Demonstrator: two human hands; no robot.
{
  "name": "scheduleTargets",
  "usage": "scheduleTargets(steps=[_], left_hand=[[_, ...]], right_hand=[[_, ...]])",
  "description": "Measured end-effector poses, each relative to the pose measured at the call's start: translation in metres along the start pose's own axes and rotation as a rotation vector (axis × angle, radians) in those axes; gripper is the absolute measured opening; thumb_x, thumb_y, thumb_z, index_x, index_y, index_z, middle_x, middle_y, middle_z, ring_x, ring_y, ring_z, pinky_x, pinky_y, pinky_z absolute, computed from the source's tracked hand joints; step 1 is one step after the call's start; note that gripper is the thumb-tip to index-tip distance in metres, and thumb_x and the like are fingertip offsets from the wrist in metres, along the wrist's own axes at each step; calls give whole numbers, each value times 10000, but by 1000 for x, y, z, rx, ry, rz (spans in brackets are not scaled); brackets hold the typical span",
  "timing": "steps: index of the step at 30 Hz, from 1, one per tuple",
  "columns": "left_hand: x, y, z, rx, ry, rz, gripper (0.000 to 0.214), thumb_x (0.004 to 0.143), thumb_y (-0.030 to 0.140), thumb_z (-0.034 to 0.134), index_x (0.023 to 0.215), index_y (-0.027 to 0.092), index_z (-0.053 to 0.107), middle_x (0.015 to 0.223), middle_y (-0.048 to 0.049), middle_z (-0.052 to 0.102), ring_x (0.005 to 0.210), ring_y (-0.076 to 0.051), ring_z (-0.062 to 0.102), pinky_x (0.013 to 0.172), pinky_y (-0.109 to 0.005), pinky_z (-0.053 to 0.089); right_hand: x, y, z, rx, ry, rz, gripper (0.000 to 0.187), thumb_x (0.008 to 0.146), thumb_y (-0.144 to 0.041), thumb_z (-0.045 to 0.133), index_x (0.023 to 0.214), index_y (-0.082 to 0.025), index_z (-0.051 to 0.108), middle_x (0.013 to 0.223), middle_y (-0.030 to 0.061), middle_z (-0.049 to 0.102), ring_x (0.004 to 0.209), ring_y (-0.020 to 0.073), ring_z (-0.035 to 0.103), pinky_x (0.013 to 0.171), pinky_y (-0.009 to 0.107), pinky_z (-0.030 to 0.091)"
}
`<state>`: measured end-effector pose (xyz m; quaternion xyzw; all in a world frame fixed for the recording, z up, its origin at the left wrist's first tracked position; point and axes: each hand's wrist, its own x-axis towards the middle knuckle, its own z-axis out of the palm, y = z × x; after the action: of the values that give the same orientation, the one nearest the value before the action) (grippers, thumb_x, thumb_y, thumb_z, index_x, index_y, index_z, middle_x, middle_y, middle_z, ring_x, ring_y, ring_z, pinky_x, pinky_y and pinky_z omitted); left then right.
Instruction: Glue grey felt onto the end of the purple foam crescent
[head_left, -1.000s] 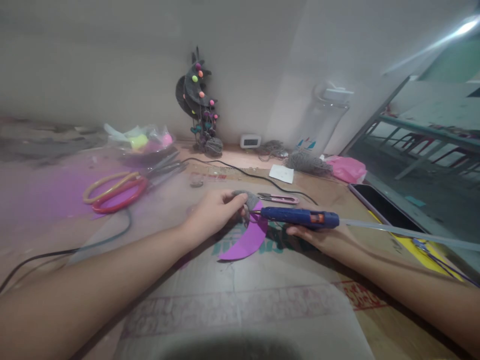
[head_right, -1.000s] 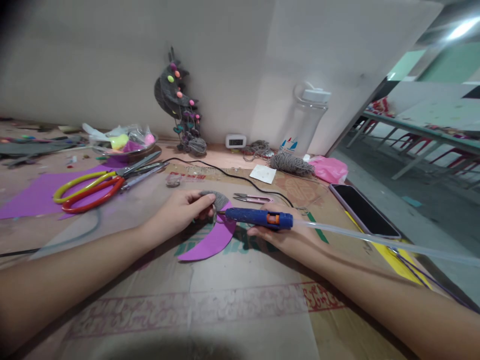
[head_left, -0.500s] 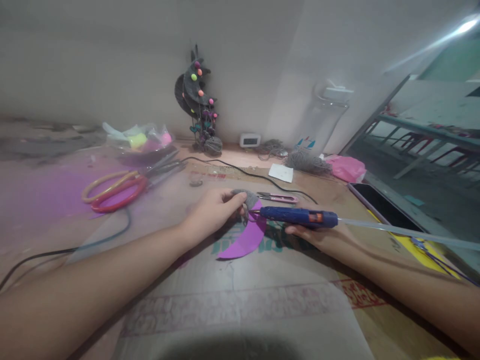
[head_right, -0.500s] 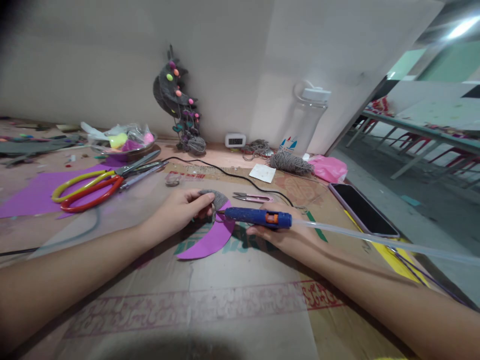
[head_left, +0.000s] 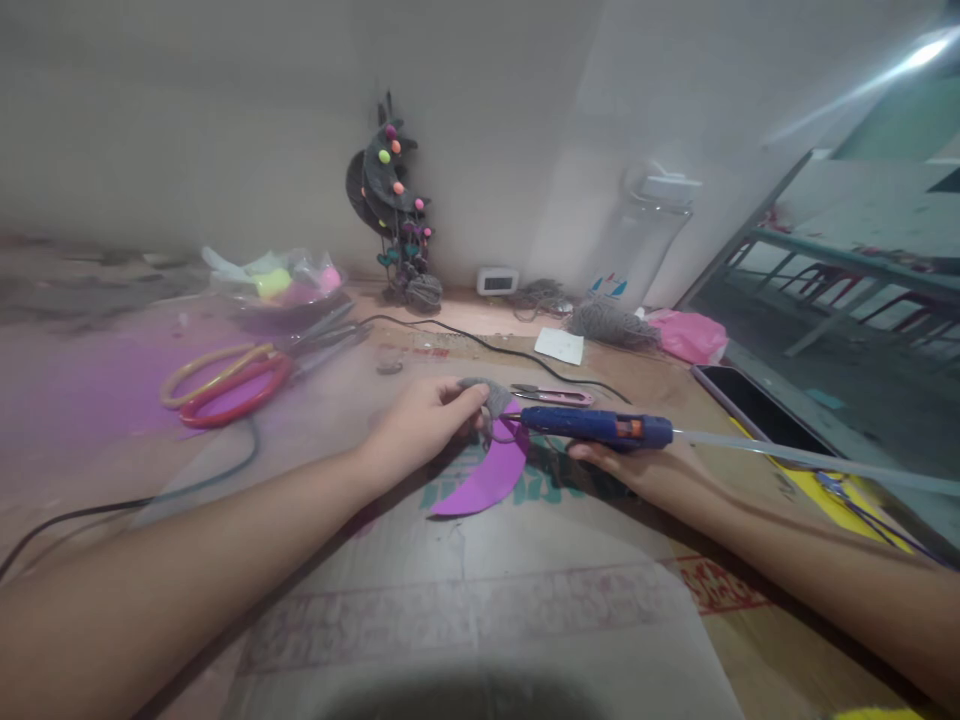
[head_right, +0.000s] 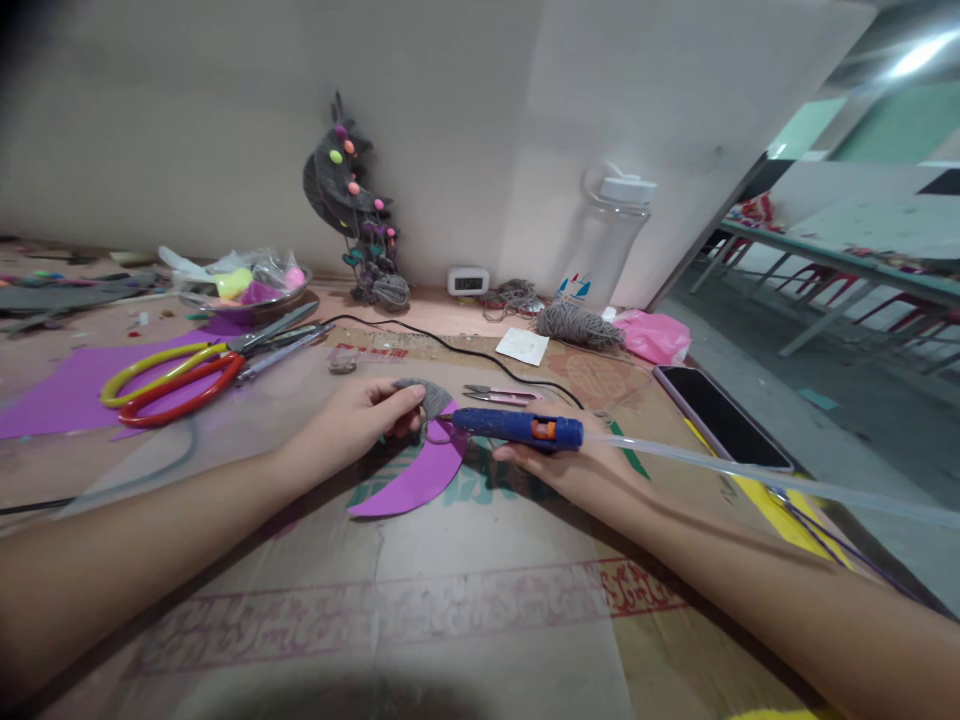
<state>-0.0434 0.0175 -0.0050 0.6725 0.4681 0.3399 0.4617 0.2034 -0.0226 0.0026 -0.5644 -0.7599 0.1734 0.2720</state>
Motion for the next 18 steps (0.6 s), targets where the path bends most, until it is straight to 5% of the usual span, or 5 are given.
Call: scheduleTargets(steps=[5, 18], left_hand=[[0, 0, 0, 2, 10, -9, 380, 860, 447, 483, 622, 170, 591, 535, 14, 489, 482, -97, 436, 444, -225, 286], [0, 1, 0, -10, 12, 6, 368, 848, 447, 488, 621, 173, 584, 539, 18, 506, 469, -97, 435, 457, -230, 297]], right_hand=[[2, -2, -2, 59, -30, -23, 264, 752, -458, 649, 910, -248, 675, 948, 36, 727, 912, 270, 676, 757, 347, 571], [0, -12, -5, 58, 47, 47, 323, 718, -496, 657, 938, -262, 693, 884, 45, 733, 791, 289, 688, 683, 382, 581]])
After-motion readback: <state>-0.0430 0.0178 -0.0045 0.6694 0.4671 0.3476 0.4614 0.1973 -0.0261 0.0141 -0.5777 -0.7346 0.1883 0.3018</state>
